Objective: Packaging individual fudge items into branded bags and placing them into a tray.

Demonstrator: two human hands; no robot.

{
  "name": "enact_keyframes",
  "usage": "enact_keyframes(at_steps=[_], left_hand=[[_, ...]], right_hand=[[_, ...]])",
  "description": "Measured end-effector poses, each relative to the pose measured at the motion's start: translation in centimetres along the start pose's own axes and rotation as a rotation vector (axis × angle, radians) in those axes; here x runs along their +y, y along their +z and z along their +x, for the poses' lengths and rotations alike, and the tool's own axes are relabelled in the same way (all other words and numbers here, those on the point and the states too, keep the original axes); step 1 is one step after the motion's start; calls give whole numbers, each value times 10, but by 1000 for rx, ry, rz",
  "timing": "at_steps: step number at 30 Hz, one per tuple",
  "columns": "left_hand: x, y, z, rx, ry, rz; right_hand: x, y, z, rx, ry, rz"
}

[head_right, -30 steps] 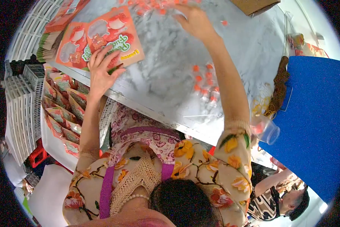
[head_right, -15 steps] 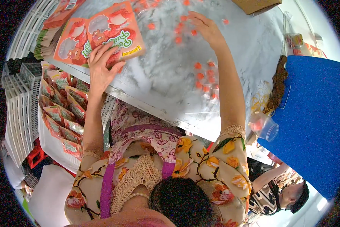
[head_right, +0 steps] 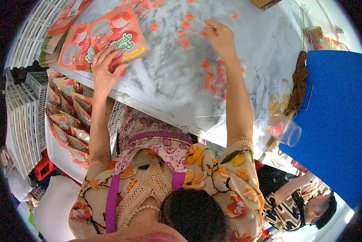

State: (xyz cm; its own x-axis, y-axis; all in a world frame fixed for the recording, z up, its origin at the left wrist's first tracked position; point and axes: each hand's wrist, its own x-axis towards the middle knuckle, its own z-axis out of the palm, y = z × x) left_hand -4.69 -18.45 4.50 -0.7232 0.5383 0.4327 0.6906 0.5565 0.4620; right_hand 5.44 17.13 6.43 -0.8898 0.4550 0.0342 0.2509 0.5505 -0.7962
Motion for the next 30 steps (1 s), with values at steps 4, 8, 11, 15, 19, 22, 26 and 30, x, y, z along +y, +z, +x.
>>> enact_keyframes(at_steps=[4,8,11,15,19,22,26,30], left_hand=[[-1,2,-2,1,-7,-7],[10,-1,3,-14,-15,17],[0,4,1,5,6,-28],[-2,-1,-4,29,-15,-36],[-1,-2,-4,38,33,-35],[2,-3,2,-1,58,-20],[-2,-7,0,-67,76,-73],[-5,-12,-1,-75,74,-121]], right_hand=[[-49,48,0,-25,-263,-66],[-57,91,23,13,-779,-407],[-39,91,24,4,-829,-614],[-15,49,13,15,-753,-630],[-6,34,25,206,-590,-311],[3,42,38,285,-617,-498],[-5,47,26,170,-397,-541],[-11,26,-12,-114,-354,-603]])
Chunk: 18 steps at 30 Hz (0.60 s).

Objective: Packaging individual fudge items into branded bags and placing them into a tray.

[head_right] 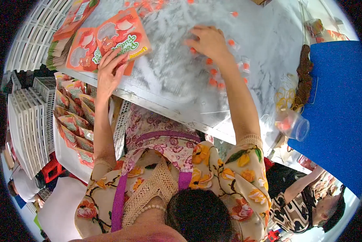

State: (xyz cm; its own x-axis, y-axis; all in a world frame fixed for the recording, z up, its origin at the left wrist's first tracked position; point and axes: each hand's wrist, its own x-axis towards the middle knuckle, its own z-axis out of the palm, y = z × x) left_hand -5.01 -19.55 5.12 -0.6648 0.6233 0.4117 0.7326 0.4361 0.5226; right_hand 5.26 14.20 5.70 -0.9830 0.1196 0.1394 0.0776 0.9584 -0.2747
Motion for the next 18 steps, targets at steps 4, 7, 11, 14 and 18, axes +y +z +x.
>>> enact_keyframes(at_steps=[4,7,11,14,18], left_hand=[[7,-9,0,2,17,-12],[20,-13,6,16,64,4],[24,-9,14,49,42,21],[23,-4,23,46,-74,-60],[12,-7,29,-66,-95,12]], right_hand=[[24,-27,-35,-44,56,261],[49,-16,-49,340,245,97],[13,6,-42,223,292,-13],[-18,5,-47,109,217,-50],[-24,-4,-74,89,233,-184]])
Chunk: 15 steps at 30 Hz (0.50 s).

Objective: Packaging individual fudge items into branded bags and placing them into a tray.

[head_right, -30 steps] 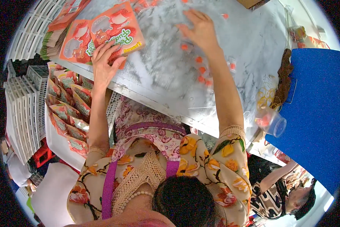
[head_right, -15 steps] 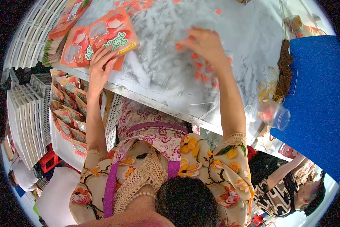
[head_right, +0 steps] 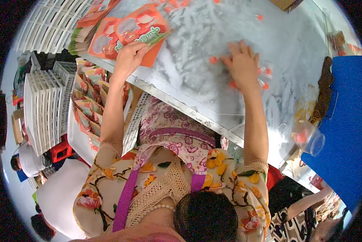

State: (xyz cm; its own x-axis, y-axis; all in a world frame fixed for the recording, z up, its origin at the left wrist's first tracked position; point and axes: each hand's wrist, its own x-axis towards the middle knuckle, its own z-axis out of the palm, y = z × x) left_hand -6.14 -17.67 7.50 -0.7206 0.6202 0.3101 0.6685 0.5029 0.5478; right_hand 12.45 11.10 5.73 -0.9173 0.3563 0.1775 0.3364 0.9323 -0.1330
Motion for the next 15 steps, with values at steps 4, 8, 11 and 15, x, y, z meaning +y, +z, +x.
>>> enact_keyframes(at_steps=[4,8,11,15], left_hand=[[3,-4,10,-123,-225,-59],[-6,6,15,-190,-398,-126],[6,10,19,-232,-463,-200],[-8,13,17,-219,-352,-324]], right_hand=[[-31,-16,5,138,-19,137],[-116,-4,19,295,-466,701],[-138,22,33,331,-516,525],[-135,31,40,369,-535,522]])
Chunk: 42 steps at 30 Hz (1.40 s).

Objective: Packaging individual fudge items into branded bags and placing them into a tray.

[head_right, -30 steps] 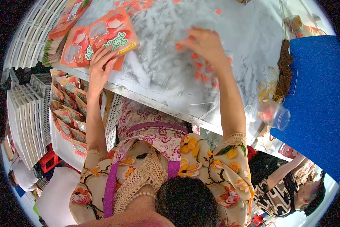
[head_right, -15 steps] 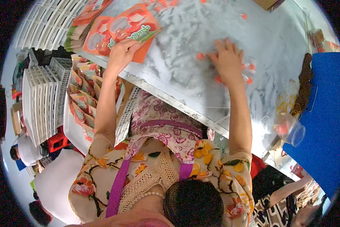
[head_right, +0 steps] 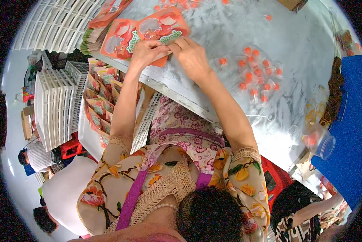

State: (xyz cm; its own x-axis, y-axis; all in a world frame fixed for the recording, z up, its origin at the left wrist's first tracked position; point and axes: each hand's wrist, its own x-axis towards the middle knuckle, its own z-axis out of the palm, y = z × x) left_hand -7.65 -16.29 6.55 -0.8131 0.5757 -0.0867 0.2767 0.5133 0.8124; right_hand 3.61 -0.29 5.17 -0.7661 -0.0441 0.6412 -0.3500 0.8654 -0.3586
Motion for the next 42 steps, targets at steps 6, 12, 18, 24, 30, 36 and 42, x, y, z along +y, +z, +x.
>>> enact_keyframes(at_steps=[6,12,18,24,30,36,42], left_hand=[[2,-3,3,-71,-13,-85],[62,0,-7,-205,38,345],[74,10,-8,278,498,375],[111,9,-18,334,508,313],[114,0,-12,390,587,345],[123,6,-6,406,558,382],[121,22,1,303,533,394]], right_hand=[[-6,-7,2,-8,36,-57],[-8,-24,-5,21,-38,-66],[-14,-51,-13,-14,-47,-186],[-18,-66,-22,-231,185,-304],[-6,-109,-59,20,-27,-22],[59,-119,-114,-130,323,-407],[64,-109,-105,-229,389,-317]])
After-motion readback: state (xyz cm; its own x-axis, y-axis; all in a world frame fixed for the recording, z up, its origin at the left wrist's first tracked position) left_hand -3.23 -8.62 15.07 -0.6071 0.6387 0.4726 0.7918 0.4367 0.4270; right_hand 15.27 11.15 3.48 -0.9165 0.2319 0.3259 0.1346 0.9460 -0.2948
